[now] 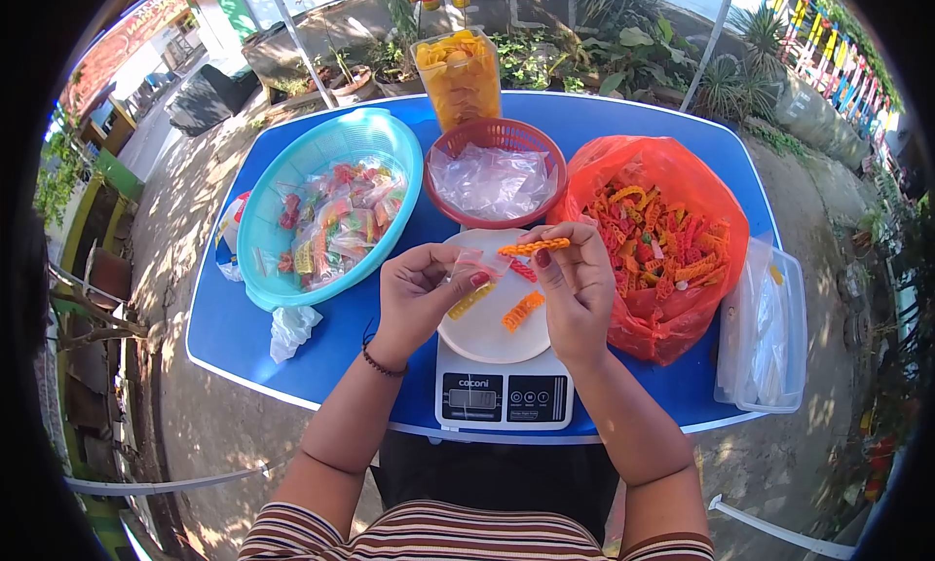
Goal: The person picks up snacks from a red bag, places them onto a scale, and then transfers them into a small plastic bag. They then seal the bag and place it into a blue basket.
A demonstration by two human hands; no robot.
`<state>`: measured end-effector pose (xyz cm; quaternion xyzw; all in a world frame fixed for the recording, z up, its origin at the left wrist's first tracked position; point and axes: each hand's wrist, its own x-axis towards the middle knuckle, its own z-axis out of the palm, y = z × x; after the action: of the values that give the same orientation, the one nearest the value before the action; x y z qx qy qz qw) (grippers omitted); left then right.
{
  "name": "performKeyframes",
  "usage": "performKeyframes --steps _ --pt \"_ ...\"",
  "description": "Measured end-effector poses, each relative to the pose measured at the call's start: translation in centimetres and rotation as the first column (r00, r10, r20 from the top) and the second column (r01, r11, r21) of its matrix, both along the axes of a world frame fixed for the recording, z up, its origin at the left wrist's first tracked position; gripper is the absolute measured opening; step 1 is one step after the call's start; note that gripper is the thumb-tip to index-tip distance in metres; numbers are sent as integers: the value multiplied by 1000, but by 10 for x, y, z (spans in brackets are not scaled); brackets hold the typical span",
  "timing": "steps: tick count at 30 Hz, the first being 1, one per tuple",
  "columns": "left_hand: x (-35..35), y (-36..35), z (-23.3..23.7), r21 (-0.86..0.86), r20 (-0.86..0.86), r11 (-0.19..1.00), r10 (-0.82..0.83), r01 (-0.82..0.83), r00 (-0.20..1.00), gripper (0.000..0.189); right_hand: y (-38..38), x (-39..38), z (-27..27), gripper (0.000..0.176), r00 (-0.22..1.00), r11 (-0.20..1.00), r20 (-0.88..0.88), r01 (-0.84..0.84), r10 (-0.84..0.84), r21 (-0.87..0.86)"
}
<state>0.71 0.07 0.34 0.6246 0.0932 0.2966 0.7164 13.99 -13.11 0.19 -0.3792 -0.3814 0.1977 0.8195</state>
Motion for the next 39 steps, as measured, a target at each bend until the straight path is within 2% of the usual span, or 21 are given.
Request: performKeyframes --steps 1,4,5,11,14,17,23,26,29,32,35,38,39 --pt "1 0 -1 7 11 1000 -16 16 1000 24 0 1 0 21 997 997 -33 -75 75 -4" --pt "1 -1 -5 9 29 998 -64 63 998 28 -2 -4 3 26 996 982 87 7 10 -187" --pt "2 -1 -5 2 31 997 -73 73 997 29 0 -7 -2 33 998 988 51 53 -46 -145" --pt "1 -1 -6 -10 27 997 -78 79 997 30 -4 2 -11 26 947 953 288 208 -140 -219" --pt "2 -2 -6 12 18 997 -74 73 997 30 -4 -4 -5 19 961 963 237 189 -141 -191" --pt "2 -4 -5 41 32 997 -63 62 997 29 -3 -1 -7 21 882 954 412 286 -227 -85" --pt "1 -2 -5 66 42 996 -63 60 997 26 -3 -6 -7 20 900 944 343 318 -270 -91" --pt "2 -2 -7 114 50 993 -38 32 998 25 -5 -7 1 15 839 920 470 372 -275 -126" --pt "0 -3 -6 110 52 994 -14 9 999 23 -4 3 4 14 655 904 714 420 -246 -74" --pt "1 -2 -12 113 66 994 1 -8 998 22 -5 -3 9 17 668 914 713 394 -213 -96" --pt "2 -2 -9 110 77 993 30 -39 997 21 -7 3 13 23 619 915 754 399 -220 -60" --pt "1 4 -7 106 6 992 65 -65 998 22 -4 -2 9 25 796 875 547 434 -259 -217" --pt "1 6 -7 110 -29 991 78 -74 997 23 -2 1 6 26 687 822 685 521 -244 -230"
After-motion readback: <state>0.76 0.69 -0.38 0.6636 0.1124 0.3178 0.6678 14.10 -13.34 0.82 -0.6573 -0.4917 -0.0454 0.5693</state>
